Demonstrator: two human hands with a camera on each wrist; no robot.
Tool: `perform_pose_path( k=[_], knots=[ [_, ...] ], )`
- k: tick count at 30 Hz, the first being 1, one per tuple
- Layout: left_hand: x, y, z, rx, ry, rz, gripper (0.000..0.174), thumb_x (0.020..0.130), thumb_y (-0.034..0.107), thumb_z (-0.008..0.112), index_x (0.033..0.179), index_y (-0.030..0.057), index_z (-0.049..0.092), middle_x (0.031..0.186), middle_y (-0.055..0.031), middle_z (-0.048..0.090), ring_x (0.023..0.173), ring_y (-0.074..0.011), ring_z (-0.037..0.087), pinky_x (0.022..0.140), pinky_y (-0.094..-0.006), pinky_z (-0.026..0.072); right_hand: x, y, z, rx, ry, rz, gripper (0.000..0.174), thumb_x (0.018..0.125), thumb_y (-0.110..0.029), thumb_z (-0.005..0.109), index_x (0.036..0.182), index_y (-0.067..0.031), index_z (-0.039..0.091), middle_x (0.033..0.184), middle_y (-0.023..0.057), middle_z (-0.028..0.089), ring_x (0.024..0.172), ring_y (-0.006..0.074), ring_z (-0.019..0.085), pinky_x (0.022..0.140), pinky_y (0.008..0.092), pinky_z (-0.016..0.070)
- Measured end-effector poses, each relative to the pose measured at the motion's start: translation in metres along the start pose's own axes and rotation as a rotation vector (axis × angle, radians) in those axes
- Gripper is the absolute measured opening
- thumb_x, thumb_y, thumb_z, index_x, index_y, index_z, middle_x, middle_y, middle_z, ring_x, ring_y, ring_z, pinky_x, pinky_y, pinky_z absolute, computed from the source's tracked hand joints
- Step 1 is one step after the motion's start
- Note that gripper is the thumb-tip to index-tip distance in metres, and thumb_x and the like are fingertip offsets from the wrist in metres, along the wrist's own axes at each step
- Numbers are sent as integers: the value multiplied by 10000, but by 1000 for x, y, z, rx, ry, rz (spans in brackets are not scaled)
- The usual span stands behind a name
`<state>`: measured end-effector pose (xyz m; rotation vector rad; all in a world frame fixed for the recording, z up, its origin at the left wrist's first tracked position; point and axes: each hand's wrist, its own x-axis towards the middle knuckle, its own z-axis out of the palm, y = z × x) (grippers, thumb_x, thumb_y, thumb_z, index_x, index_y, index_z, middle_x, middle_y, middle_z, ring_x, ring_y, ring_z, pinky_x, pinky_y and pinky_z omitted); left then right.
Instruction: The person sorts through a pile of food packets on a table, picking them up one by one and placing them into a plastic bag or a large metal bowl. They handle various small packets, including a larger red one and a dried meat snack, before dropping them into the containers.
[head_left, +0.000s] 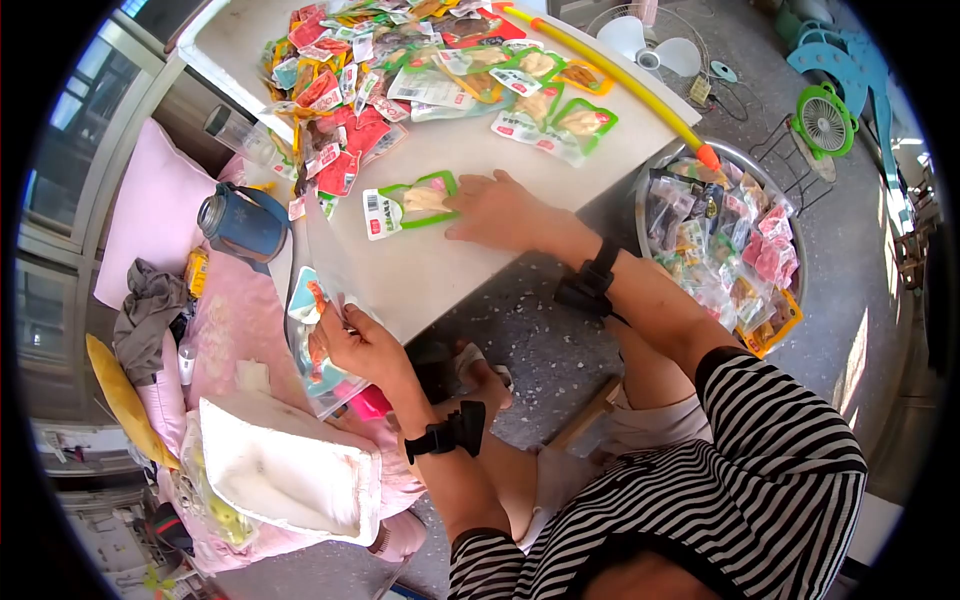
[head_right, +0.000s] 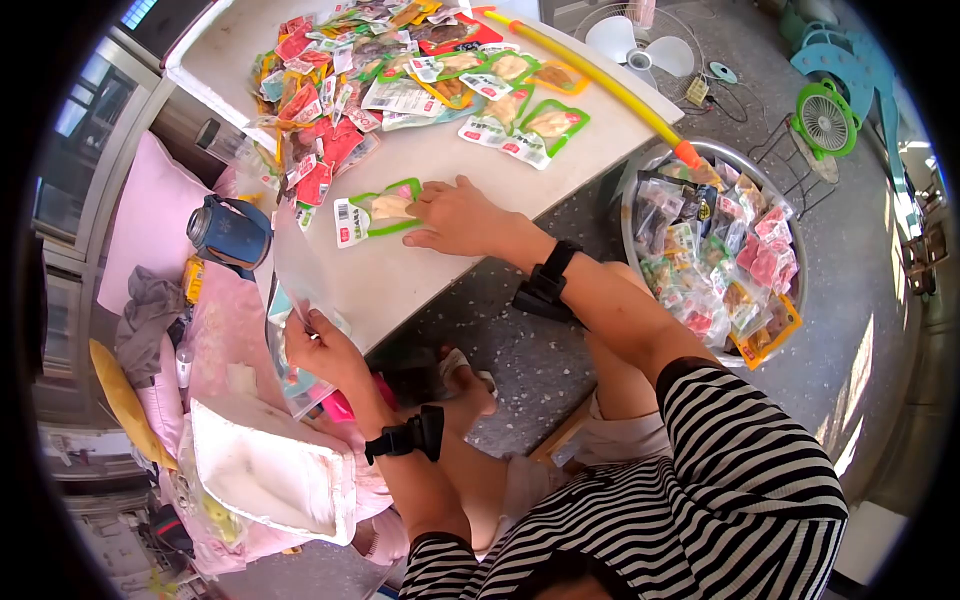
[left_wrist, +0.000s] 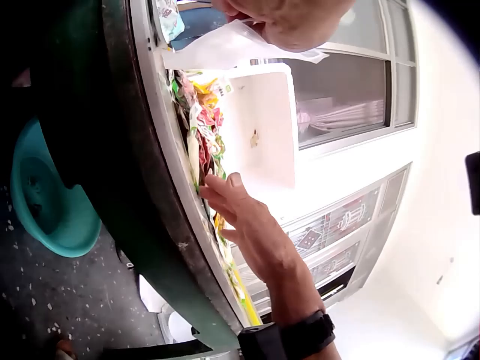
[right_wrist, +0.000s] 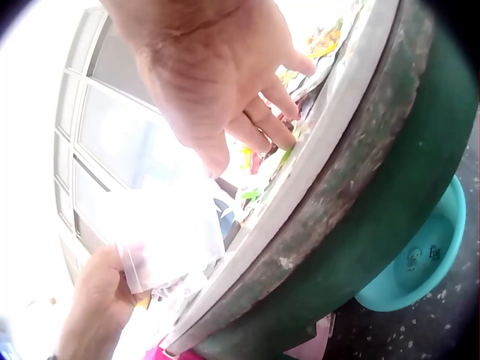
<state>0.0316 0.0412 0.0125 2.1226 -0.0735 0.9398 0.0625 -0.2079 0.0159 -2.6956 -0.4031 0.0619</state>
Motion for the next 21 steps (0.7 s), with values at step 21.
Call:
perform_pose_path(
  k=[21],
  knots=[
    [-23,21,41,-3,-288,155,196,846,40,585,1025,2,656,788,-144,547,656,-287,561,593,-383,456,-40,43,-1,-87,581,-28,566,766,-522,645,1043,-29,654,1232,121,538,1274,364,367,1026,627,226]
  ],
)
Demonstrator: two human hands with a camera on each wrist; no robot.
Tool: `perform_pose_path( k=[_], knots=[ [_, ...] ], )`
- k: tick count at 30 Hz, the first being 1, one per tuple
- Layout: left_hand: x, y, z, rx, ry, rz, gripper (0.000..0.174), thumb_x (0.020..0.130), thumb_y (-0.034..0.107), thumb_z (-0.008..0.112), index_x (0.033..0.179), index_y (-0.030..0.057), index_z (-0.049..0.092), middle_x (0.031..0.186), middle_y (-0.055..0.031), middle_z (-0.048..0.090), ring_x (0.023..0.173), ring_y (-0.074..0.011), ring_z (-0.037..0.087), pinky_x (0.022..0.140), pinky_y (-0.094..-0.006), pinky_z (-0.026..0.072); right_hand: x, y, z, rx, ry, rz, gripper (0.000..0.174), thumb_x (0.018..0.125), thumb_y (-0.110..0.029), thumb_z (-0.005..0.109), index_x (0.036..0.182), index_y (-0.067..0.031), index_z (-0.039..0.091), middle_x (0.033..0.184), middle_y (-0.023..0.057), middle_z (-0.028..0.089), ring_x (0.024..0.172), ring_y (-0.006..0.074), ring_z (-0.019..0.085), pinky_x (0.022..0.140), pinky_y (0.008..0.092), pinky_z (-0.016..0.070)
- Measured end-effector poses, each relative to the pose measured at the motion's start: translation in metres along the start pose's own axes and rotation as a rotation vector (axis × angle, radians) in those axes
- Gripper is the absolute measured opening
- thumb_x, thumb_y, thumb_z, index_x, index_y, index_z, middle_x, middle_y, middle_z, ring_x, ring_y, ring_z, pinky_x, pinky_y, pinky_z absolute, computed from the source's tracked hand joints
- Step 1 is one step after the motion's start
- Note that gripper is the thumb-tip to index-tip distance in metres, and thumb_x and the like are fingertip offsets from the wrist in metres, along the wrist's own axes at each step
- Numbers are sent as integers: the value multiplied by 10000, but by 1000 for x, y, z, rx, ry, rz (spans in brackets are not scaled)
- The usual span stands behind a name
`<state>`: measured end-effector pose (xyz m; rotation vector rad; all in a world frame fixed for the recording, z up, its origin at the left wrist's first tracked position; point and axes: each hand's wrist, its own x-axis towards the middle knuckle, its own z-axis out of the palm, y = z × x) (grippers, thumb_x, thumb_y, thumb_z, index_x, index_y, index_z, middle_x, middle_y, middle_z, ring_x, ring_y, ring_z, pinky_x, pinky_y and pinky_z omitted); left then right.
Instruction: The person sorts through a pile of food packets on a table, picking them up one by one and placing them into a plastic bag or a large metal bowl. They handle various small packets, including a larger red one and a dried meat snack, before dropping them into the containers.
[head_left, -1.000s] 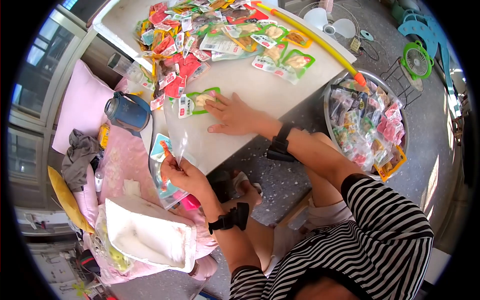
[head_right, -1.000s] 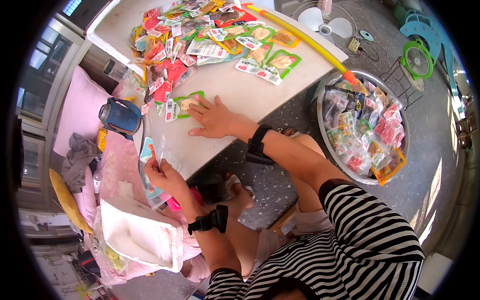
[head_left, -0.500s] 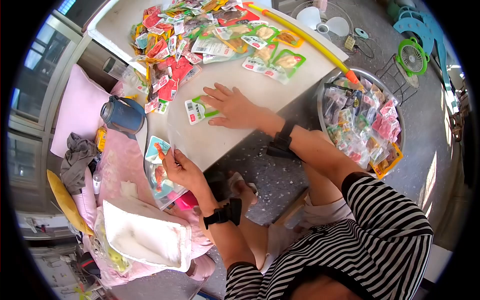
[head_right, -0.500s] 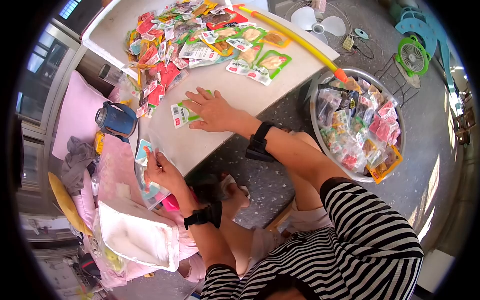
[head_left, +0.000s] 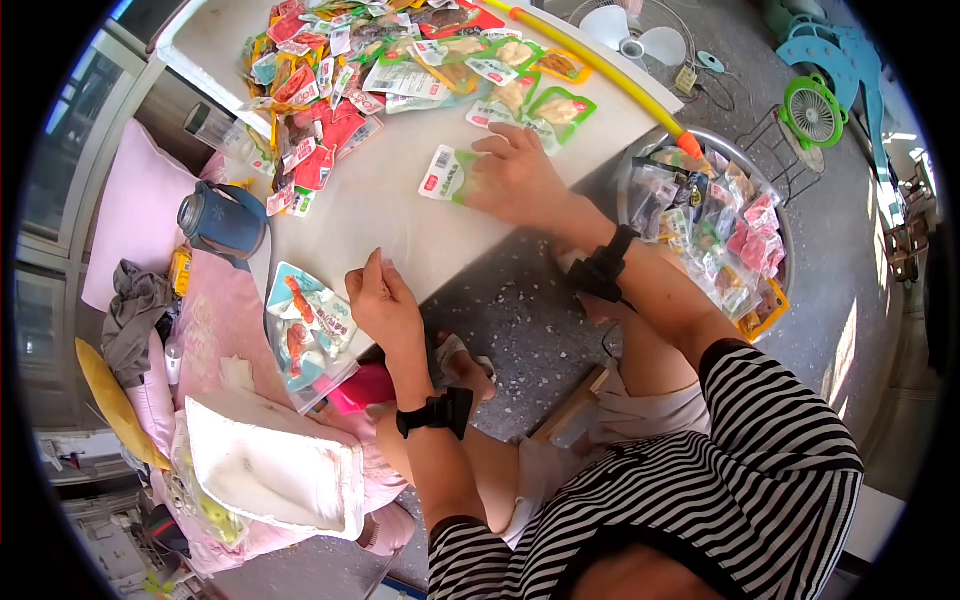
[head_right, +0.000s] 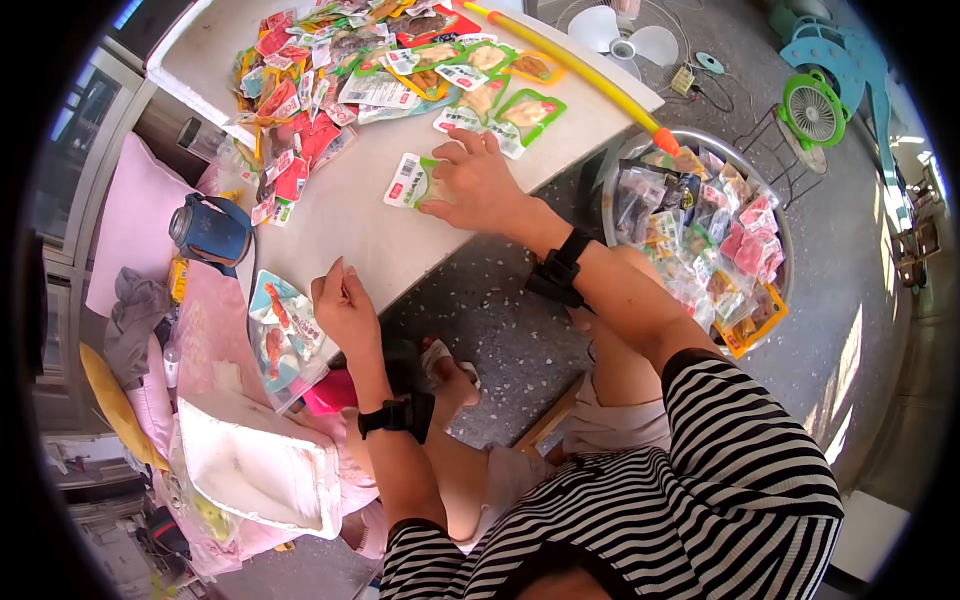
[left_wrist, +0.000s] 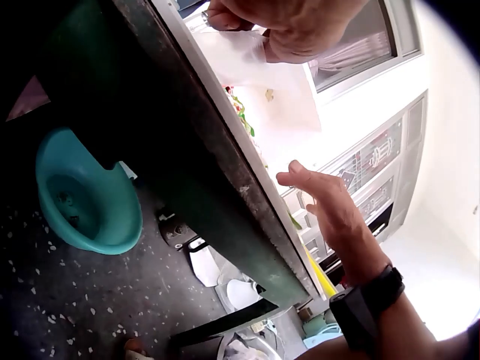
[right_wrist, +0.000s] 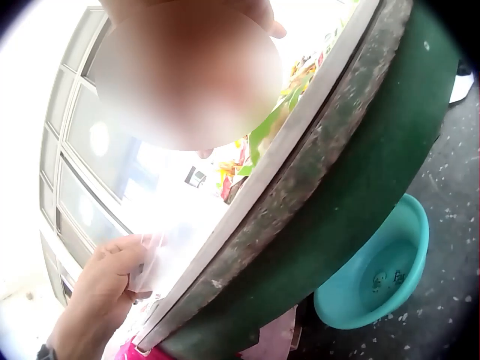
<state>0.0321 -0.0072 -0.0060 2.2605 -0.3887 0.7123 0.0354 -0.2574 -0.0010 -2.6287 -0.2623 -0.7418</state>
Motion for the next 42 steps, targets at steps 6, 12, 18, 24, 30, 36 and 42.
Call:
perform_pose_path(
  k=[6,12,18,24,30,36,42],
  knots=[
    [-11,13,21,194,-157,72,198,821,121,609,992,59,689,770,-141,565,669,-319,583,613,-419,464,-20,-11,13,-109,-27,-33,690,746,-509,677,1202,-7,553,1213,152,527,1219,393,398,938,552,349],
    [-10,18,14,166,-179,6,196,882,188,560,892,36,683,706,-157,554,679,-350,573,608,-447,449,-13,-32,-1,-114,-208,243,618,747,-436,680,1203,-38,556,1158,157,559,1059,342,510,857,444,462],
    [-7,15,15,151,-160,-17,215,892,193,550,813,21,653,699,-169,563,661,-370,565,581,-467,429,-13,-27,-33,-14,-243,280,500,778,-398,671,1045,16,589,971,173,601,958,320,591,674,426,488],
    [-7,16,18,157,-137,10,167,876,161,568,846,24,657,715,-173,573,633,-379,564,565,-462,432,-9,13,-22,-78,94,-199,618,693,-363,749,1165,-7,570,1038,139,604,969,341,582,884,394,456],
    [-11,12,18,176,-133,48,143,820,139,632,890,14,646,761,-158,583,623,-345,573,563,-434,443,1,6,-26,16,-251,71,548,649,-325,775,1076,-21,618,985,134,624,926,325,589,810,359,479],
    [-11,11,21,147,-162,14,163,771,90,667,910,41,599,817,-135,585,684,-345,583,575,-441,451,-5,16,-40,620,-448,345,285,700,-238,720,884,-33,650,767,91,614,730,207,571,657,323,453],
    [-11,13,20,105,-174,30,119,771,62,652,878,48,603,789,-130,573,672,-344,575,568,-437,445,-4,3,-73,900,-635,517,182,758,-235,673,860,-85,660,721,-37,578,672,52,493,554,230,375]
  ],
)
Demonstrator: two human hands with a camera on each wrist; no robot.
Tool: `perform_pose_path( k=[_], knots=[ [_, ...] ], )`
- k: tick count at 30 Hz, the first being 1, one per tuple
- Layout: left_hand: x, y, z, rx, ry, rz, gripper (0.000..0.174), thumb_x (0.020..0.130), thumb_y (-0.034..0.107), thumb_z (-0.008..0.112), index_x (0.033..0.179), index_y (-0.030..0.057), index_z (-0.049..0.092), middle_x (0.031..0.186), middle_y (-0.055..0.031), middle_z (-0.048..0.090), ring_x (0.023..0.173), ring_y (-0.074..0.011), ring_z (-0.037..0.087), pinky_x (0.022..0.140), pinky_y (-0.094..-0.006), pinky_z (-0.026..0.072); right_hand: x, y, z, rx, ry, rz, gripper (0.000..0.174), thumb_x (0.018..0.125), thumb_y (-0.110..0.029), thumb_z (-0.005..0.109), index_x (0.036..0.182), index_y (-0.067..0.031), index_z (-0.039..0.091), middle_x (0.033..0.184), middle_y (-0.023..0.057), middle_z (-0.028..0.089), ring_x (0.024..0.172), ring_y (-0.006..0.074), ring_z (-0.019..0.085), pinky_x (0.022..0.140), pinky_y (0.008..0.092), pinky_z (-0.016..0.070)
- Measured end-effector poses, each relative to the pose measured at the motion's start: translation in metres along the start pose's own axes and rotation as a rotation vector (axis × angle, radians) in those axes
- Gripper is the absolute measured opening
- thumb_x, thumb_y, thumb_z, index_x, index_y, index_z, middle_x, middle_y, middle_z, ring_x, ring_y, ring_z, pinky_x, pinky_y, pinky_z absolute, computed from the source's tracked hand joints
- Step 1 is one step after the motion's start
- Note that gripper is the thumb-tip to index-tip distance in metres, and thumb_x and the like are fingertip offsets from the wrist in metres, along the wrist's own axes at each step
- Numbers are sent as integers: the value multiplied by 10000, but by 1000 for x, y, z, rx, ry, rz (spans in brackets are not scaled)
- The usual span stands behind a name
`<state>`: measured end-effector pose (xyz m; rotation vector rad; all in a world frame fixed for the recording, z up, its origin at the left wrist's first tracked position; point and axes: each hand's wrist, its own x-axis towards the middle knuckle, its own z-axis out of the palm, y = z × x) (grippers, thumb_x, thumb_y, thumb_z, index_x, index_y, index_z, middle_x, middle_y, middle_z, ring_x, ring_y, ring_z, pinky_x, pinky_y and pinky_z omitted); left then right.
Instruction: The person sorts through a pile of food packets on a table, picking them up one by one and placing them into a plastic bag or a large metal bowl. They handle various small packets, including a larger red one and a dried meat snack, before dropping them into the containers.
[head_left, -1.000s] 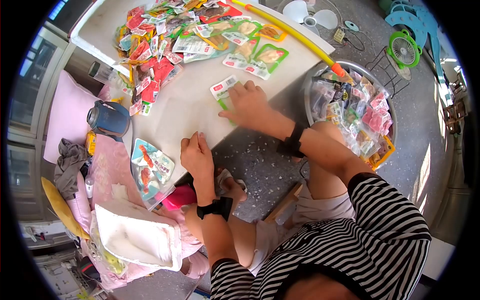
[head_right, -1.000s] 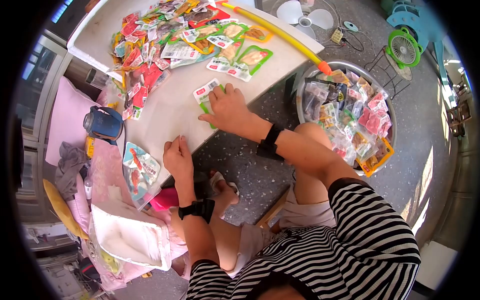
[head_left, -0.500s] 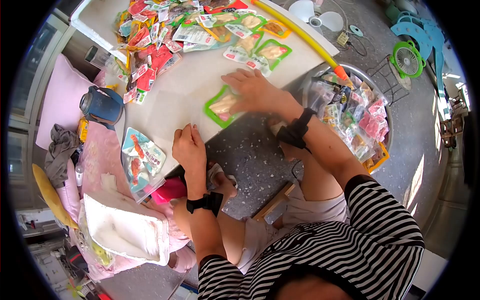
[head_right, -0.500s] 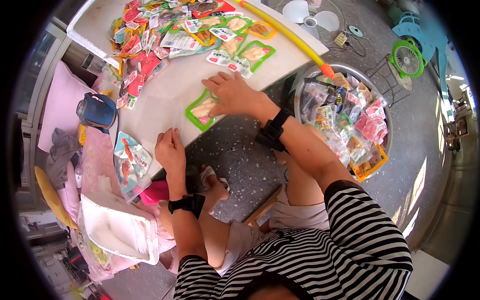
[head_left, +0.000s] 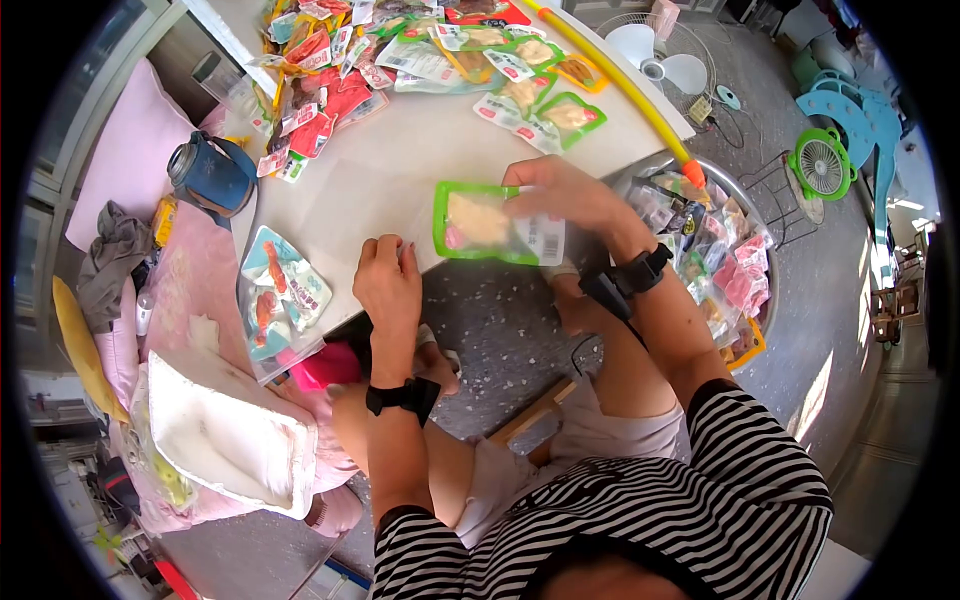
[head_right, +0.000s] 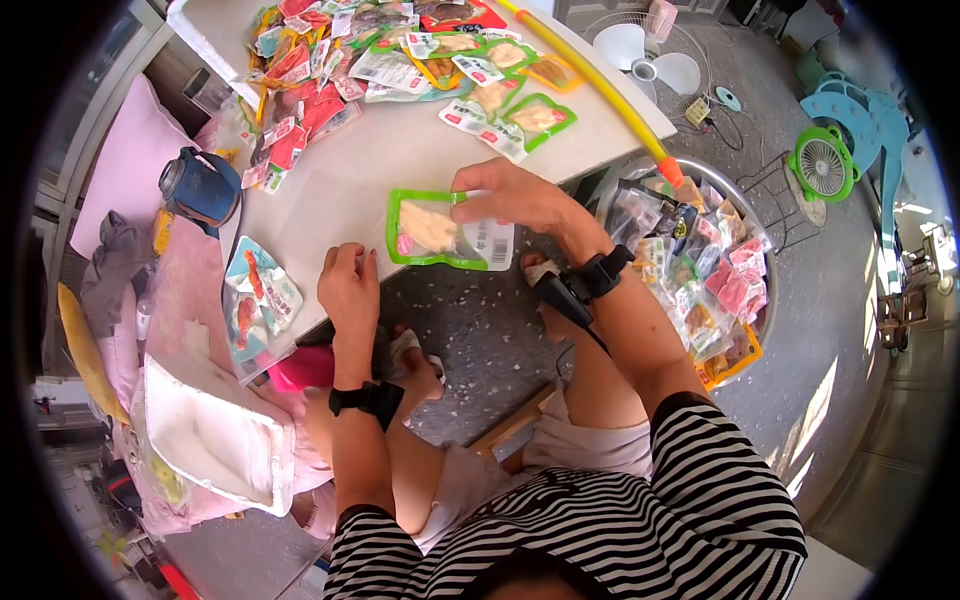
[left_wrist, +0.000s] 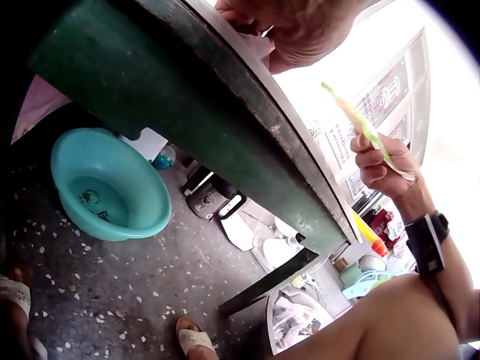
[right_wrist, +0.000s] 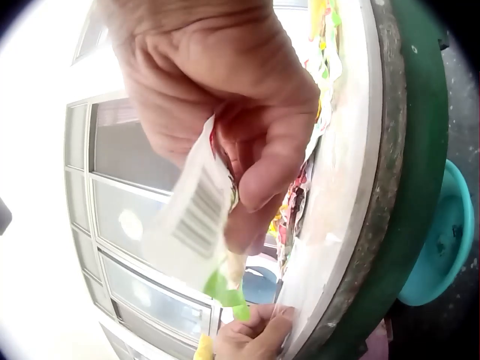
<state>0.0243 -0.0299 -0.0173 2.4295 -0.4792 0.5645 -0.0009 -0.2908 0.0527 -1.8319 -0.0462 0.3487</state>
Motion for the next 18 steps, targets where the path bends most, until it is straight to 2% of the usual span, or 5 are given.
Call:
perform_pose_path(
  k=[4,10,13,16,18],
  knots=[
    [0,2,-2,-25,20,36,92,781,58,638,872,41,637,759,-135,556,660,-342,570,564,-431,443,8,5,10,16,-156,5,154,765,-235,664,843,-103,669,707,-67,574,634,34,471,527,218,355],
    [0,2,-5,-59,-9,50,179,787,48,625,960,49,672,737,-127,534,650,-315,563,560,-414,441,22,13,22,46,-198,-46,141,777,-209,653,824,-79,682,670,-66,568,594,39,460,510,206,342],
    [-2,4,-5,-62,6,103,214,796,22,613,1001,45,673,731,-123,520,630,-293,550,564,-387,443,30,17,29,137,-62,-47,131,810,-189,649,812,-62,678,675,-43,597,630,42,511,530,190,376],
    [-3,14,-5,-73,32,182,248,795,-4,606,1028,49,673,741,-117,510,632,-277,545,573,-365,448,37,28,42,379,52,-18,149,828,-142,658,902,-13,666,787,25,650,717,82,596,602,208,474],
    [-3,20,-3,-85,47,217,269,788,-17,604,1039,53,674,748,-113,507,645,-271,547,578,-360,451,33,18,62,517,90,-28,235,812,-165,676,978,1,657,837,30,649,710,90,586,612,208,459]
  ],
)
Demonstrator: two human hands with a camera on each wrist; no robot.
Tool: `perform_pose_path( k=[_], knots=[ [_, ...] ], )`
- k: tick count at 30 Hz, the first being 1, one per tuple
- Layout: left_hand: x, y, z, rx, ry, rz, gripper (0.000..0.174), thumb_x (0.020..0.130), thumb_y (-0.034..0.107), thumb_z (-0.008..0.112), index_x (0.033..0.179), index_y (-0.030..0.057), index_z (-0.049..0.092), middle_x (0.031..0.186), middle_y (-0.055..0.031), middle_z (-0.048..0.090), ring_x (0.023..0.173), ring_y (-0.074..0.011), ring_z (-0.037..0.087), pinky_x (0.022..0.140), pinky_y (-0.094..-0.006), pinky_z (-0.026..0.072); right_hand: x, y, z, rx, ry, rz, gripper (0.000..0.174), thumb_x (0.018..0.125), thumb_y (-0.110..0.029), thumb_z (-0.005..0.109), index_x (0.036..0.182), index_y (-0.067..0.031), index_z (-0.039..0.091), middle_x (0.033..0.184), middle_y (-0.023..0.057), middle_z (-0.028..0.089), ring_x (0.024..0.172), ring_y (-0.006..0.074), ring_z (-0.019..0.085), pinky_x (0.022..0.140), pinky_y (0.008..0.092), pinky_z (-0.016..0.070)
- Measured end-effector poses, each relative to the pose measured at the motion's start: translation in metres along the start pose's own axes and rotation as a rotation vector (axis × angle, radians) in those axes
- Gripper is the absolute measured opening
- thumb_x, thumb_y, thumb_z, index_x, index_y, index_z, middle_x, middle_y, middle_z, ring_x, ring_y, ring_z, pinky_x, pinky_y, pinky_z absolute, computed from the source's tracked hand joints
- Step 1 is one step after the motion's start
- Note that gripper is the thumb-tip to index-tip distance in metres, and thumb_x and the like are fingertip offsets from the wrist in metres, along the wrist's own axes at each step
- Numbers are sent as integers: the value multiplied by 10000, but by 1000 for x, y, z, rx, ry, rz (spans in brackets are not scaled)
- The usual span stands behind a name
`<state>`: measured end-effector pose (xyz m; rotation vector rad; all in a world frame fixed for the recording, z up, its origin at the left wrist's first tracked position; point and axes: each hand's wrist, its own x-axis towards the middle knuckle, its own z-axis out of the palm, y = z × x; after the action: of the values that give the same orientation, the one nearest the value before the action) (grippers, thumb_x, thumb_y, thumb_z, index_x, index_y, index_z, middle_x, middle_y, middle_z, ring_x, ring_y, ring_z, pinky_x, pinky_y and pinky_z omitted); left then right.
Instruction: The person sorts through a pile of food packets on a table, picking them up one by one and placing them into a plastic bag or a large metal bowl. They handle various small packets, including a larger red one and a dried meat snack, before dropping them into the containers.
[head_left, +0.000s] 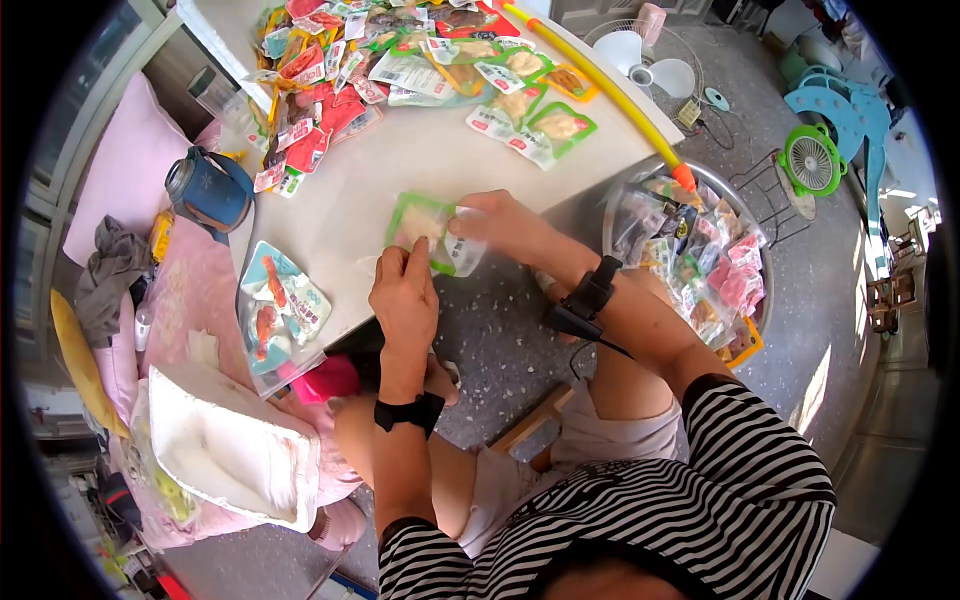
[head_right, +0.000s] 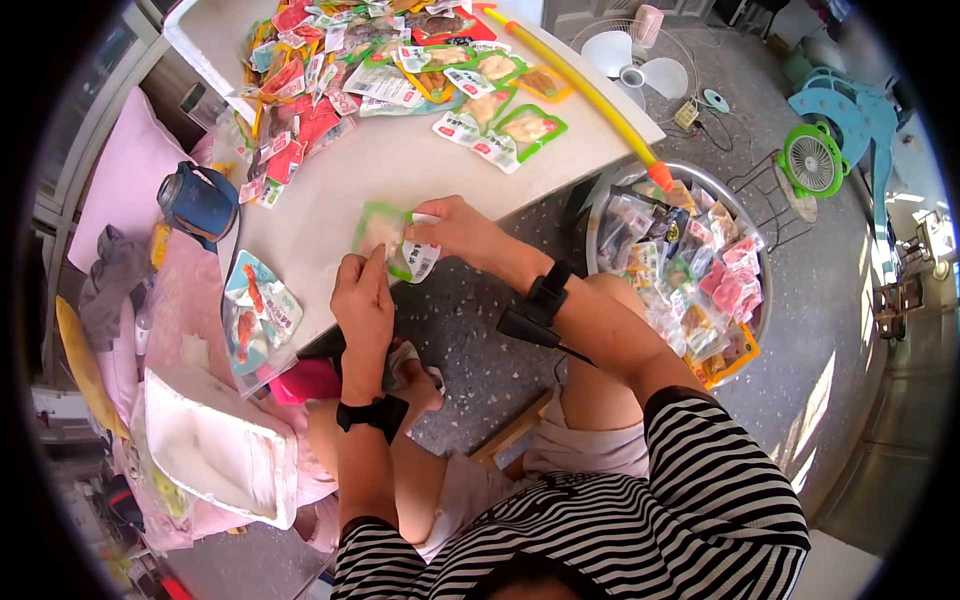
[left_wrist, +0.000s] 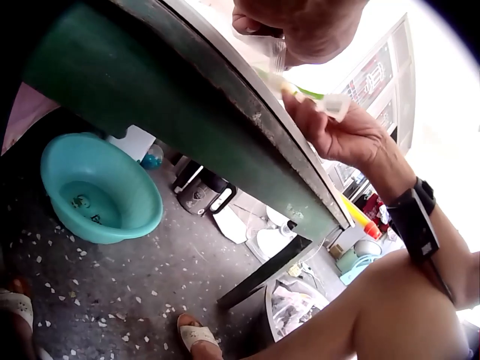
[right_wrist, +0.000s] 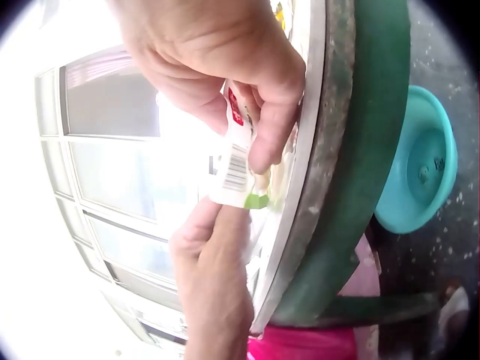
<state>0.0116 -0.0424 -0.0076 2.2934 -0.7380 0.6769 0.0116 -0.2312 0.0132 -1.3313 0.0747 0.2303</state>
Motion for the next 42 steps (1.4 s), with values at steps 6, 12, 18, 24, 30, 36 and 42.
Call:
perform_pose_path(
  k=[6,12,18,24,30,36,42],
  knots=[
    [1,-9,-1,-8,52,-81,293,769,-31,601,1038,57,678,753,-111,505,671,-272,552,590,-368,460,-10,8,5,105,-11,-13,306,811,-89,659,1080,47,613,920,89,649,775,150,624,646,262,521],
    [0,-9,-3,-65,15,-104,303,752,-26,600,1029,66,681,758,-102,499,693,-278,549,600,-384,466,-7,10,17,-381,111,-81,169,841,-81,604,966,19,659,747,41,604,684,100,552,570,236,455],
    [2,-7,-5,-118,11,-101,316,750,-25,603,1040,72,680,765,-107,494,703,-283,545,608,-388,459,5,27,39,196,154,-130,269,858,-83,630,1091,44,586,886,93,639,696,127,610,651,252,535],
    [2,-11,-7,-76,35,-101,337,738,-47,593,1043,71,678,764,-114,487,700,-282,543,611,-378,457,-4,25,36,93,146,27,257,873,-105,628,1055,68,572,839,121,642,606,142,621,527,250,540],
    [2,-1,-9,-138,3,-15,363,740,-86,561,1053,60,671,766,-111,476,682,-271,535,608,-357,451,4,20,45,74,157,90,166,895,-73,564,1019,35,582,766,93,637,569,135,609,509,246,532],
    [1,-6,-9,-89,11,6,378,744,-96,548,1087,32,643,807,-140,487,710,-296,541,623,-366,455,18,36,61,237,307,-217,187,897,-15,475,1057,16,567,906,81,629,772,147,628,663,278,548],
    [2,-7,-13,-33,53,-53,379,765,-95,540,1122,12,609,884,-166,522,743,-329,560,645,-404,462,0,39,61,-198,187,-295,191,869,-21,488,1032,11,582,930,102,632,828,189,609,669,296,526]
  ],
)
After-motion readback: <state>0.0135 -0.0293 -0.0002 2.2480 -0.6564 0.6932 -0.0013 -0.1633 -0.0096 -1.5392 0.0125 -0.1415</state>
